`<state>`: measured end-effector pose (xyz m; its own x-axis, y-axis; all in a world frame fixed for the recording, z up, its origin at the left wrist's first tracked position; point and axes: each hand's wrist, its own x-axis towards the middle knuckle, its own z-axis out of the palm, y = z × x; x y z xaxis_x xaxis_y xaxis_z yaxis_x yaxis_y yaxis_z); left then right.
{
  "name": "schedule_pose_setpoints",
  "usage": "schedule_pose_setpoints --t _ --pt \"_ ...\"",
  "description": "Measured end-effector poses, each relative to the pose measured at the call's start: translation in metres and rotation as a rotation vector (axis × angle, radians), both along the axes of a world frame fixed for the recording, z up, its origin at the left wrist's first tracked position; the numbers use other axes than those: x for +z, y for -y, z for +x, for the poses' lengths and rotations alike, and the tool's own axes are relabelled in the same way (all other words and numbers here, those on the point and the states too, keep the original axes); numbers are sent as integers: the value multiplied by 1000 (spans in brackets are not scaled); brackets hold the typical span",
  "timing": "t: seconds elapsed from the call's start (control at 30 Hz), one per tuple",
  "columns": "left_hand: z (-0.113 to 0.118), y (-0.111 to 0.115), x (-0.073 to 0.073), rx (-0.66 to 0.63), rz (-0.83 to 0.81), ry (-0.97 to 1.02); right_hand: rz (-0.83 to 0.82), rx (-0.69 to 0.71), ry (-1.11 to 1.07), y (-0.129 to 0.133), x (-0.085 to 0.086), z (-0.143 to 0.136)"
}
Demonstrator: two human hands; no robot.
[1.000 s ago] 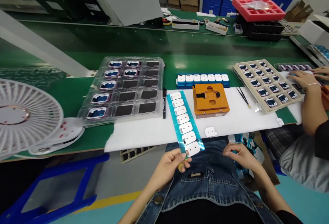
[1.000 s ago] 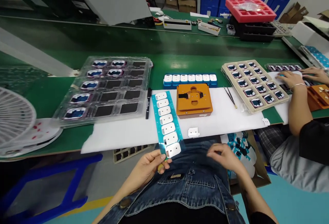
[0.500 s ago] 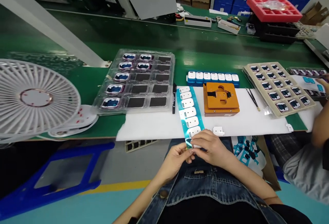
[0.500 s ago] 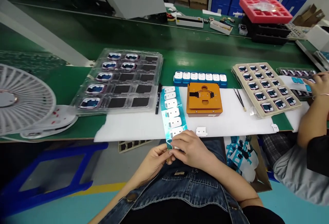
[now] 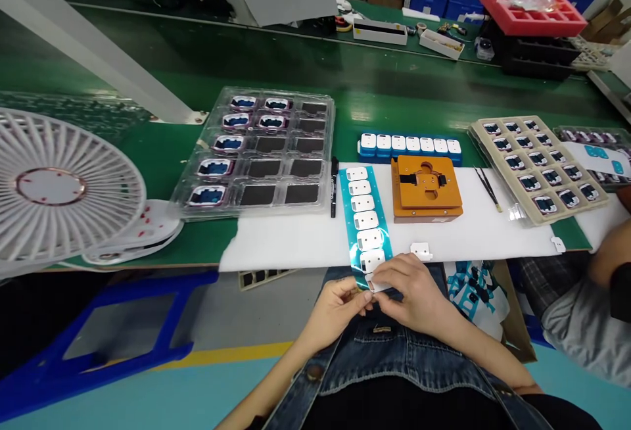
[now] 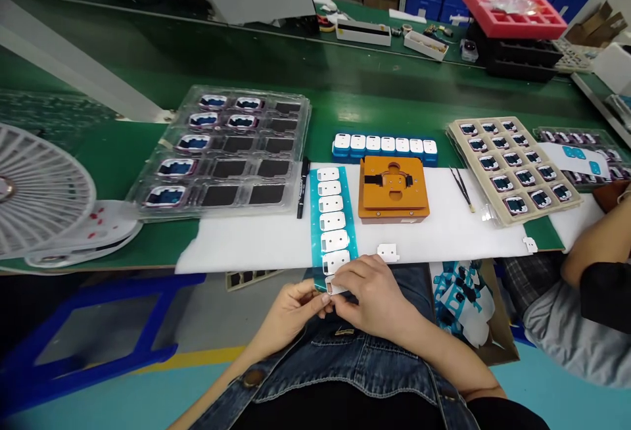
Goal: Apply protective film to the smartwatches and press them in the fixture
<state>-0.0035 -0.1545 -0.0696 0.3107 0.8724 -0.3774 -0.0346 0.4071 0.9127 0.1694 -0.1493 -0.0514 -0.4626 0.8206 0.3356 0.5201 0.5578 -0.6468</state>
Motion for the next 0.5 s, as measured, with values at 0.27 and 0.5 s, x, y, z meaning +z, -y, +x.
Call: schedule_pose_setpoints --t 0.27,0.5 --pt "-8 0 -15 -45 -53 -140 80 -224 -140 -72 72 57" --pt "-30 1 -8 -116 35 -340 -158 -89 193 -178 90 94"
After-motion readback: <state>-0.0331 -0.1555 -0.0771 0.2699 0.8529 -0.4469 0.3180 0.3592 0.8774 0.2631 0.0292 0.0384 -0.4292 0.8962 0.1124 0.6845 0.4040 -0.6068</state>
